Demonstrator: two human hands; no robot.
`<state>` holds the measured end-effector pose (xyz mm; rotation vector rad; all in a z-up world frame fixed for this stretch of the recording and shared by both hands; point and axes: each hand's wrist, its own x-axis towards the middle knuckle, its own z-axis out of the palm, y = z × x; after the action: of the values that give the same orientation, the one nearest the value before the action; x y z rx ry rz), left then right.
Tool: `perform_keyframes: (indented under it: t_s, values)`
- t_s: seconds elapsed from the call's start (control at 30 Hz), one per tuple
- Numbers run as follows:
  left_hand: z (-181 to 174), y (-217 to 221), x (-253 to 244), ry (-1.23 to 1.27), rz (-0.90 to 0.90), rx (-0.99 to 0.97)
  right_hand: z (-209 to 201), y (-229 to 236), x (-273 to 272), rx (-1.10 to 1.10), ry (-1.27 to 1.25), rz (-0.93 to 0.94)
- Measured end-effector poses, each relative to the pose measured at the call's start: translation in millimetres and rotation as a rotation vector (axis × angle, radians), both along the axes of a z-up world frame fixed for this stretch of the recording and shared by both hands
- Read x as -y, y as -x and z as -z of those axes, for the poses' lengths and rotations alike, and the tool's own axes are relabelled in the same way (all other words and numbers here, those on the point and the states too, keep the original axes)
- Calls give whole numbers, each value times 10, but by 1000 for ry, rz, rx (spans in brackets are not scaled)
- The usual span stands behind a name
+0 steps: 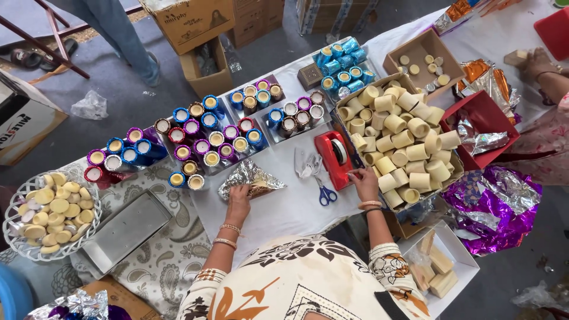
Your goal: The person wraps a cylindrical candle in a sheet of metallic foil, folding and crimping the edges by hand to create a sealed package. The wrapped candle is then placed into a tray with other similarly wrapped items.
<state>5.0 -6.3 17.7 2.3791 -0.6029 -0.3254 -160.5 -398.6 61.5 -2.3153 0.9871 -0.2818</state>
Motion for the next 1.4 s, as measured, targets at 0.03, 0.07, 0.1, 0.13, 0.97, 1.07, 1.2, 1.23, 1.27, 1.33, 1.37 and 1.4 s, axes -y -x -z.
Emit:
perform_keyframes:
  t_s: [0.03, 0.07, 0.1, 0.13, 0.97, 1.07, 1.2, 1.23, 1.27, 1.33, 1.37, 1.4]
  values:
    - [0, -1, 3, -4, -1, 2, 13, 12, 5, 63, -21, -29]
    - [-3, -4, 1, -9, -3, 4, 26, 16, 9, 126, -43, -60]
    - [-21, -6, 4, -7, -5, 5, 19, 31, -12, 127, -42, -62]
    - [-38, -3, 4, -18, -6, -4, 16, 51, -35, 193, -36, -77]
    - [-36, 53, 14, 19, -17, 29, 1136, 553, 204, 439, -937, 325]
    - [18, 64, -14, 17, -42, 12, 1407, 608, 315, 443, -1017, 309]
    - [30, 69, -18, 71, -63, 53, 1711, 653, 414, 449, -1130, 336]
    - [46, 65, -22, 90, -55, 51, 1817, 675, 449, 447, -1159, 330]
    - [61, 69, -19, 109, -44, 47, 1918, 721, 485, 446, -1186, 327]
    - [79, 90, -24, 105, -53, 46, 2310, 966, 471, 359, -1095, 255]
    - [86, 89, -25, 102, -53, 46, 2504, 1078, 467, 281, -1000, 191]
    - [112, 64, -17, 104, -64, 52, 2354, 1004, 311, 281, -1000, 177]
